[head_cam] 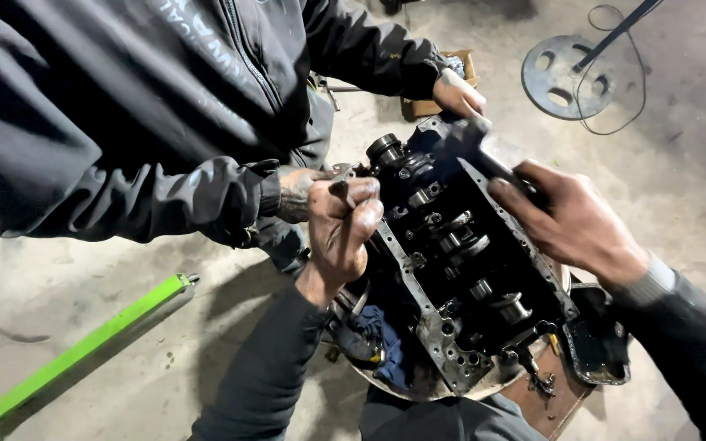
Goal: The person works on a disassembled engine block with two other people. They use a hammer and a metal rod to tap and adjust internal components, then apply lubricant from a spray can to the crankshaft area. The engine remains on a metal stand throughout the clip.
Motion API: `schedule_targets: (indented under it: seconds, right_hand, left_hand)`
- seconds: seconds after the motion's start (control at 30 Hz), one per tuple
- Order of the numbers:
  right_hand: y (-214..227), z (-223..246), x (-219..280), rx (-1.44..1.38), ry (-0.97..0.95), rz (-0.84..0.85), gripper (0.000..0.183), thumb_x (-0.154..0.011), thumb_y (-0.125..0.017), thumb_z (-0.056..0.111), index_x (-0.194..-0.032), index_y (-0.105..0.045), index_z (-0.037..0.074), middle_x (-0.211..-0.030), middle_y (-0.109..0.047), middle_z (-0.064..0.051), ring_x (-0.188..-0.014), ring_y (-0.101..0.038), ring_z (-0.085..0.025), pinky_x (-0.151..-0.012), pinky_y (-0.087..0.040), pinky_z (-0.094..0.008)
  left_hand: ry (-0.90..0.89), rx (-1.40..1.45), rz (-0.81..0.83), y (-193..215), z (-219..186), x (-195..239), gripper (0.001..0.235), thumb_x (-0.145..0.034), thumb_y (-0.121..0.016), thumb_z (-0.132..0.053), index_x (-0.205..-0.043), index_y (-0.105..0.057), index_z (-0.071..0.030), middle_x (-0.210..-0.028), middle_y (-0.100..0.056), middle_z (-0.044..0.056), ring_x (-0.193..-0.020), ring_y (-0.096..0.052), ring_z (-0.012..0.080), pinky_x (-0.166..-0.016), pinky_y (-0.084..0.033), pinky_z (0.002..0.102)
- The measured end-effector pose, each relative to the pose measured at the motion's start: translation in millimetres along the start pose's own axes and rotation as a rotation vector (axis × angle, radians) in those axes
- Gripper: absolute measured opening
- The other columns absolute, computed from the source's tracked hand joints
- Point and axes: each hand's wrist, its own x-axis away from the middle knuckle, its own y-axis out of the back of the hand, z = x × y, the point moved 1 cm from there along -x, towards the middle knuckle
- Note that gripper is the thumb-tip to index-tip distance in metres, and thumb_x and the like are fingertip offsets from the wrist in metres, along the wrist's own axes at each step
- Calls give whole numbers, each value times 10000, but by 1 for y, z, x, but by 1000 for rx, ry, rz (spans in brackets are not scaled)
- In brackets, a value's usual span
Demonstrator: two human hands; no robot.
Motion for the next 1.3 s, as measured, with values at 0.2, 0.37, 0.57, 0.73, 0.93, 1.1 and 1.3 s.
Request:
schedule_targets:
  seconds: [0.2, 0.37, 0.57, 0.73, 0.93, 1.1, 1.3]
  right_hand:
    - [14, -176, 98, -3, -38, 168, 269, -892, -816, 339, -1034, -774, 115, -595, -558, -48, -556, -479, -111, -508, -415, -340]
    - [-31, -274, 161, -157, -208, 264, 231, -866, -814, 207, -1028, -724, 70, -697, -539, -65, -681, -421, -84, -565, -408, -331]
    - [-113, -384, 232, -820, -34, 196, 306, -911, -747, 85, -1203, -704, 2, -951, -785, -97, -910, -794, -142, -782, -668, -271]
    - [-232, -478, 303, -709, -107, -64, 285, -869, -784, 105, -1139, -709, 55, -837, -751, -65, -803, -747, -152, -722, -629, -249]
    - [-295, -532, 339, -433, -174, -38, 368, -723, -884, 290, -1016, -706, 157, -730, -643, 7, -649, -601, -111, -611, -483, -266]
    - [-288, -511, 342, -495, -194, -82, 333, -761, -885, 306, -1006, -745, 128, -732, -640, -6, -643, -620, -115, -622, -490, -279]
    - [-234, -454, 317, -491, -248, 20, 289, -800, -870, 257, -1056, -773, 166, -685, -672, -19, -589, -608, -90, -598, -504, -260]
  left_hand:
    - [236, -519, 161, -1, -6, -5, 326, -940, -620, -207, -670, -537, -44, -540, -432, -9, -468, -442, 117, -462, -330, 322]
    - [366, -890, 595, -19, 38, -68, 431, -795, -776, -246, -1196, -696, -112, -499, -578, 98, -477, -618, 213, -575, -540, 370]
    - [-138, -1344, 1421, -46, 97, -104, 658, -682, -757, -94, -1314, -594, -175, -1085, -663, 146, -929, -701, 348, -743, -565, 474]
    - [-61, -1309, 1610, -58, 111, -119, 585, -693, -774, -100, -1252, -620, -173, -1097, -634, 140, -974, -679, 353, -796, -544, 488]
    - [-68, -1317, 1714, -54, 128, -124, 563, -618, -829, -133, -1149, -642, -133, -1084, -653, 116, -1032, -671, 341, -831, -546, 469]
    - [-171, -1349, 1736, -57, 127, -122, 514, -671, -822, -171, -1146, -643, -94, -1103, -649, 125, -964, -691, 347, -799, -558, 469]
    - [-232, -1333, 1721, -58, 123, -124, 484, -669, -822, -198, -1106, -653, -77, -1077, -651, 113, -944, -706, 328, -797, -565, 456]
